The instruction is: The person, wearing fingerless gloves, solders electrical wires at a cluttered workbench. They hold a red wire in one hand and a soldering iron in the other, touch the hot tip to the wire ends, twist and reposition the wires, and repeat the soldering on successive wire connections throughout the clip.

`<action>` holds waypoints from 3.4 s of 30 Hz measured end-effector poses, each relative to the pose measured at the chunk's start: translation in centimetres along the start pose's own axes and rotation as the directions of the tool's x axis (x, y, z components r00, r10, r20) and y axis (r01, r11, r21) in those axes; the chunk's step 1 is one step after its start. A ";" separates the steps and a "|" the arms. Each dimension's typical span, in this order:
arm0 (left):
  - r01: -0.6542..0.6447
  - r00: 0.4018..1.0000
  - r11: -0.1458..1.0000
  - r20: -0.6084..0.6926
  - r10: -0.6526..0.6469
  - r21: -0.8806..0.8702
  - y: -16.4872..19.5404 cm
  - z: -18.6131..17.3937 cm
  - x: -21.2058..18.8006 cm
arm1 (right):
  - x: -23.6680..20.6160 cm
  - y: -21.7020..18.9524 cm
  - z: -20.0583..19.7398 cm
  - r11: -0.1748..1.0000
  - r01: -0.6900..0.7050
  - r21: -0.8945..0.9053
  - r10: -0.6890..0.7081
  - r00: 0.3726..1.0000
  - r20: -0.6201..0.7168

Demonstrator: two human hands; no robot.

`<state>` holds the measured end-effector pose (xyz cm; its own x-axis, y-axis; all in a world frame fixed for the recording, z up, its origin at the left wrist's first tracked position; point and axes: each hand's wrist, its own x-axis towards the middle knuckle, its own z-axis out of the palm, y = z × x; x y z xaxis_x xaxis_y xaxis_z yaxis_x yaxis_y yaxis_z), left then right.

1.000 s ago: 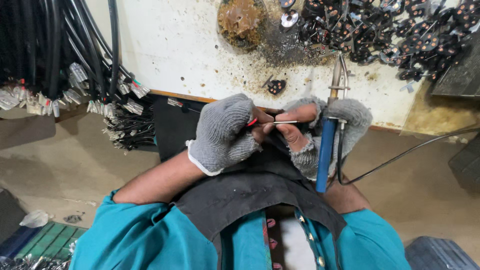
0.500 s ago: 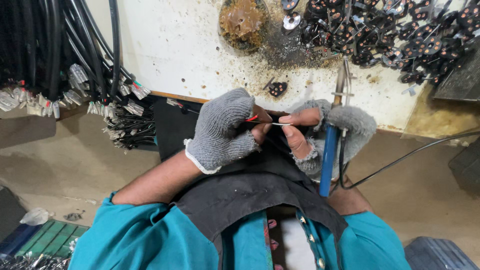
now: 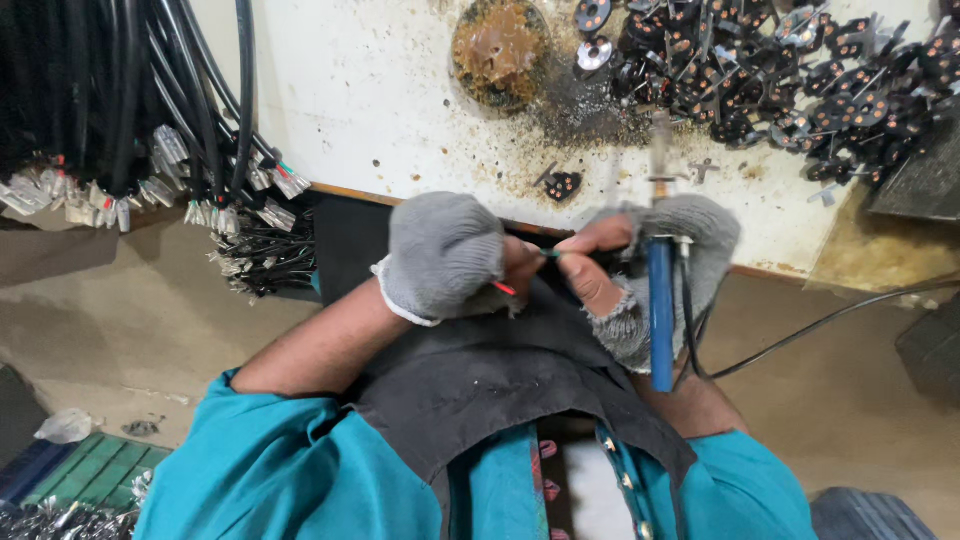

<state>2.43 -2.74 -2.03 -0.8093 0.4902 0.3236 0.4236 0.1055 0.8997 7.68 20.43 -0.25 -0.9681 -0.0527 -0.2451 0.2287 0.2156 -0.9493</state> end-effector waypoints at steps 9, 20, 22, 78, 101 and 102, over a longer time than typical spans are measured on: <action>0.425 0.861 0.868 -0.411 -0.301 0.255 -1.3 -3.3 2.4 | 3.4 -1.9 0.1 0.846 0.185 -0.500 -0.313 0.932 -0.185; 0.460 0.847 0.836 -0.431 -0.311 0.301 -1.2 -3.1 3.1 | 3.3 -1.6 -0.1 0.780 0.222 -0.584 -0.341 0.935 -0.100; 0.459 0.855 0.821 -0.419 -0.305 0.339 -1.4 -3.1 3.2 | 3.5 -2.1 -0.2 0.822 0.215 -0.527 -0.306 0.948 -0.090; 0.214 0.953 0.839 0.081 -0.291 0.501 1.0 -0.9 4.4 | 1.3 3.0 -3.7 0.570 0.597 -0.564 -0.395 0.801 0.450; 0.198 0.966 0.848 0.047 -0.253 0.491 1.0 -0.8 4.3 | 0.9 1.5 -3.6 0.642 0.536 -0.548 -0.423 0.844 0.331; 0.202 0.965 0.846 0.048 -0.258 0.494 1.0 -0.8 4.2 | 0.9 1.5 -3.5 0.622 0.561 -0.546 -0.456 0.826 0.330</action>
<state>-0.91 -1.22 0.42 -0.8708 0.4871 0.0662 0.3961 0.6156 0.6812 6.83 24.12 -1.19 -0.8705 -0.4634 0.1659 -0.4573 0.6367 -0.6209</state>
